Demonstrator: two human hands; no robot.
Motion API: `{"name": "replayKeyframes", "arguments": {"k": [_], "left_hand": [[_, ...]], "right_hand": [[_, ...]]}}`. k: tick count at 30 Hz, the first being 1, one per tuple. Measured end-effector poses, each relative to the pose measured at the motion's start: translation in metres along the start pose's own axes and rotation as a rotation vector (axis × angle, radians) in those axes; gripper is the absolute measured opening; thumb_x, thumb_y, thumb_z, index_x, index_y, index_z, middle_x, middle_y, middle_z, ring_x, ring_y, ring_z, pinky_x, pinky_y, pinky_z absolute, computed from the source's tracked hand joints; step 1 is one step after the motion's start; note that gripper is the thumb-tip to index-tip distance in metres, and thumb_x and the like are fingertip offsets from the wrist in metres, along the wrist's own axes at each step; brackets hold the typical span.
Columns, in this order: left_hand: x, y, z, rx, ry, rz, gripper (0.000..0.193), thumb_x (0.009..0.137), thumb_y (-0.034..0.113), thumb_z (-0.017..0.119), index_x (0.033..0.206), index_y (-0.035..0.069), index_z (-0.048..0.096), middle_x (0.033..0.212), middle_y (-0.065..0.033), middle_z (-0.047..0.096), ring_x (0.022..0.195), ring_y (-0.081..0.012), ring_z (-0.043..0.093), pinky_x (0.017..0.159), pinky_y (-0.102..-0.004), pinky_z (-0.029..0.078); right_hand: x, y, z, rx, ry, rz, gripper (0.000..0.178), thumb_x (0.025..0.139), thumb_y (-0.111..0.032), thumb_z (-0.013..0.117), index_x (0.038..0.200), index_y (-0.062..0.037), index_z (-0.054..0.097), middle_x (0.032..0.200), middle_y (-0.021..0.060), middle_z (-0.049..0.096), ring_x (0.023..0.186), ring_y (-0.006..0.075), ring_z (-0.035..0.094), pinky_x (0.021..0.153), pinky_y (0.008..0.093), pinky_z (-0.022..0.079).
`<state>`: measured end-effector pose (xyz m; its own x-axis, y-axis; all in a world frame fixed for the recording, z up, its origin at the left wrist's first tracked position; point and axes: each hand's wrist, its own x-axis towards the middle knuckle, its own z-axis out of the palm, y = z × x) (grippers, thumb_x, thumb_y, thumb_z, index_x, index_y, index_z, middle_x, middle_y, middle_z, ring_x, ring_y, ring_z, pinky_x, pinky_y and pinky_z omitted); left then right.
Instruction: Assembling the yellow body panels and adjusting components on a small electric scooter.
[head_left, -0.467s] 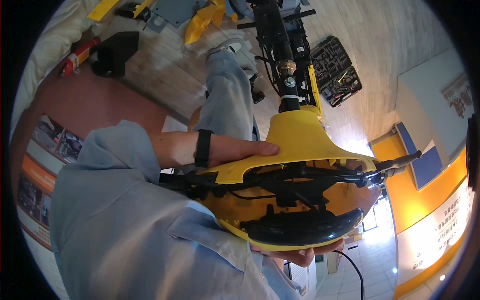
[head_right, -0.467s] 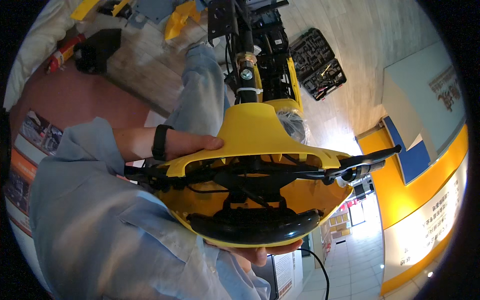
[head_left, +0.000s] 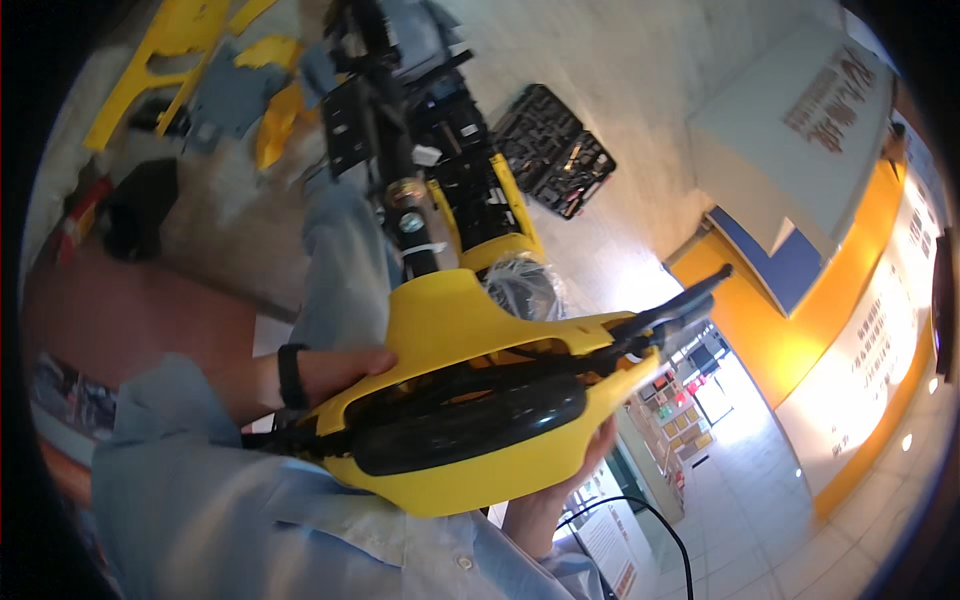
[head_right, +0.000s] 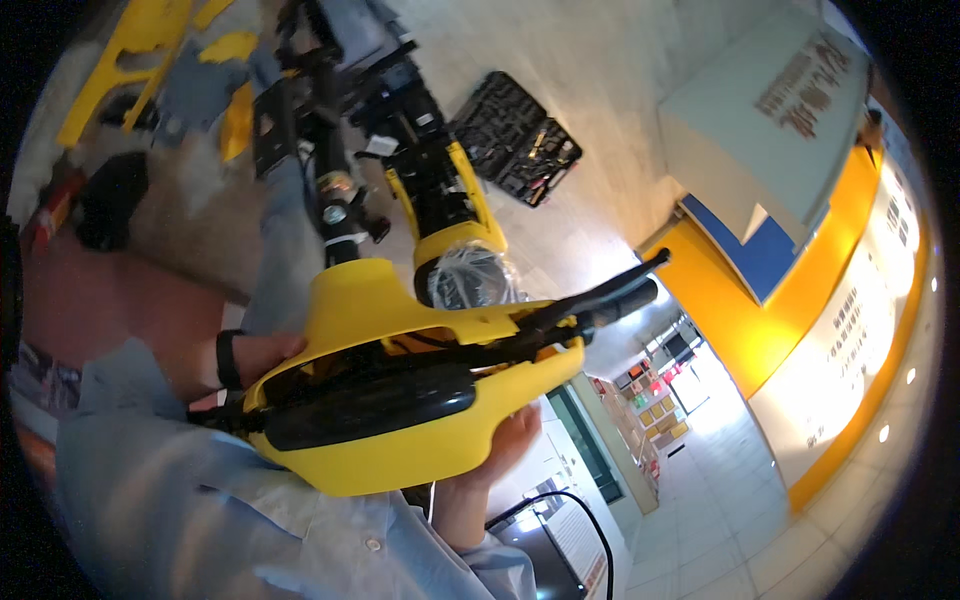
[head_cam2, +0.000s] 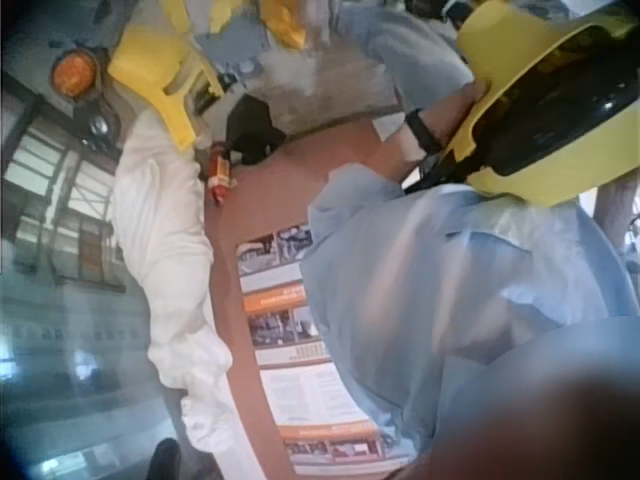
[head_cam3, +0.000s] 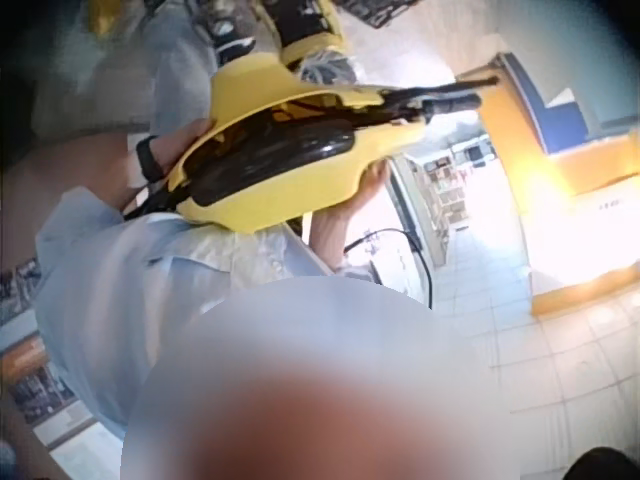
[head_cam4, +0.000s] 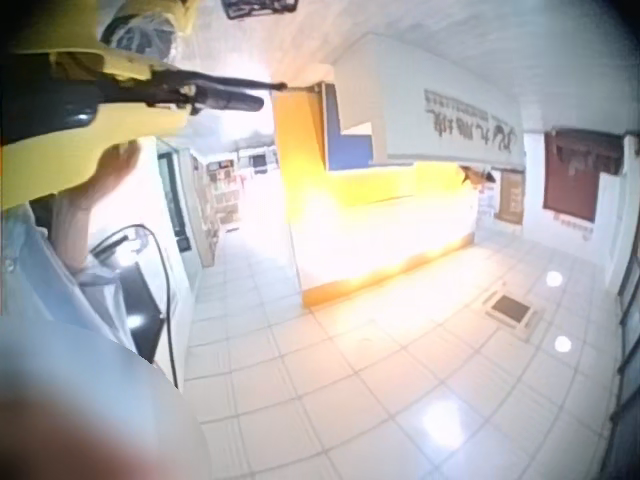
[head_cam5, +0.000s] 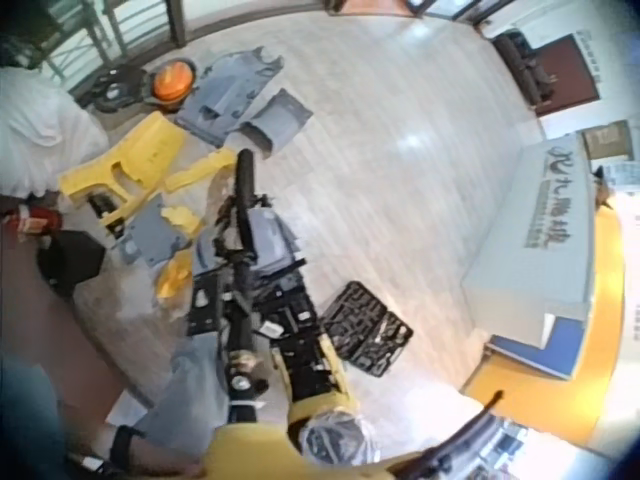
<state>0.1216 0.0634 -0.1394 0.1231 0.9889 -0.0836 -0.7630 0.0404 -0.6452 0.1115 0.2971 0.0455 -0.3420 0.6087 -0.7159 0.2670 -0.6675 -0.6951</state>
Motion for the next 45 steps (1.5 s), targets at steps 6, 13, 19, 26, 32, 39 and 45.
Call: {"name": "replayKeyframes", "arguments": {"k": [6, 13, 19, 26, 32, 39, 45], "left_hand": [[0.007, 0.001, -0.009, -0.137, 0.11, -0.009, 0.047, 0.087, 0.023, 0.071, 0.127, 0.0, 0.059, 0.123, -0.0132, 0.066, 0.102, -0.0183, 0.067, 0.09, -0.0325, 0.055], [0.007, 0.009, 0.009, 0.063, -0.022, 0.068, 0.047, 0.094, 0.025, 0.063, 0.13, -0.003, 0.055, 0.124, -0.018, 0.063, 0.101, -0.0247, 0.067, 0.089, -0.0371, 0.056], [0.018, 0.015, 0.053, 0.249, 0.0, 0.009, 0.048, 0.095, 0.026, 0.06, 0.131, -0.004, 0.053, 0.123, -0.0196, 0.063, 0.101, -0.0266, 0.067, 0.089, -0.0384, 0.056], [0.001, 0.021, 0.083, 0.477, 0.195, -0.145, 0.048, 0.097, 0.027, 0.057, 0.133, -0.005, 0.051, 0.122, -0.0212, 0.062, 0.1, -0.0286, 0.067, 0.089, -0.0397, 0.056], [0.003, 0.024, 0.07, 0.793, 0.196, -0.077, 0.059, 0.1, 0.042, 0.047, 0.136, -0.005, 0.046, 0.115, -0.026, 0.061, 0.099, -0.0371, 0.065, 0.088, -0.0488, 0.052], [0.006, 0.023, 0.053, 0.736, 0.261, -0.129, 0.051, 0.098, 0.043, 0.047, 0.121, -0.002, 0.054, 0.099, -0.0178, 0.062, 0.09, -0.0309, 0.062, 0.08, -0.0428, 0.049], [0.013, 0.045, 0.027, 0.739, 0.08, -0.259, 0.06, 0.098, 0.05, 0.046, 0.13, -0.001, 0.049, 0.111, -0.0193, 0.06, 0.099, -0.0316, 0.062, 0.087, -0.043, 0.05]], "right_hand": [[0.082, 0.014, -0.026, 0.153, -0.203, -0.06, 0.038, 0.102, -0.031, 0.045, 0.125, -0.0011, 0.054, 0.109, 0.0153, 0.067, 0.096, 0.0274, 0.067, 0.085, 0.0401, 0.056], [0.091, 0.027, -0.009, 0.074, -0.307, -0.129, 0.042, 0.099, -0.038, 0.048, 0.124, -0.0041, 0.056, 0.108, 0.0139, 0.067, 0.094, 0.0273, 0.066, 0.084, 0.0393, 0.056], [0.087, 0.027, 0.016, 0.126, -0.12, -0.058, 0.054, 0.099, -0.047, 0.032, 0.126, -0.0066, 0.055, 0.112, 0.0122, 0.066, 0.104, 0.0292, 0.064, 0.089, 0.0426, 0.054], [0.085, 0.023, 0.033, 0.324, -0.091, 0.031, 0.055, 0.097, -0.049, 0.03, 0.119, -0.0065, 0.056, 0.113, 0.0122, 0.065, 0.104, 0.0302, 0.063, 0.089, 0.0447, 0.052], [0.079, 0.024, 0.021, 0.287, -0.164, 0.121, 0.071, 0.096, -0.064, 0.026, 0.126, -0.0057, 0.054, 0.121, 0.0114, 0.062, 0.113, 0.0269, 0.06, 0.097, 0.0404, 0.048], [0.07, 0.067, 0.017, 0.421, -0.241, 0.024, 0.067, 0.101, -0.06, 0.024, 0.13, -0.0076, 0.054, 0.125, 0.0087, 0.062, 0.114, 0.0222, 0.059, 0.099, 0.0339, 0.046], [0.103, 0.089, 0.012, 0.332, -0.155, -0.069, 0.07, 0.101, -0.057, 0.027, 0.119, -0.0004, 0.063, 0.115, 0.0122, 0.067, 0.104, 0.0227, 0.064, 0.094, 0.0329, 0.047]]}}
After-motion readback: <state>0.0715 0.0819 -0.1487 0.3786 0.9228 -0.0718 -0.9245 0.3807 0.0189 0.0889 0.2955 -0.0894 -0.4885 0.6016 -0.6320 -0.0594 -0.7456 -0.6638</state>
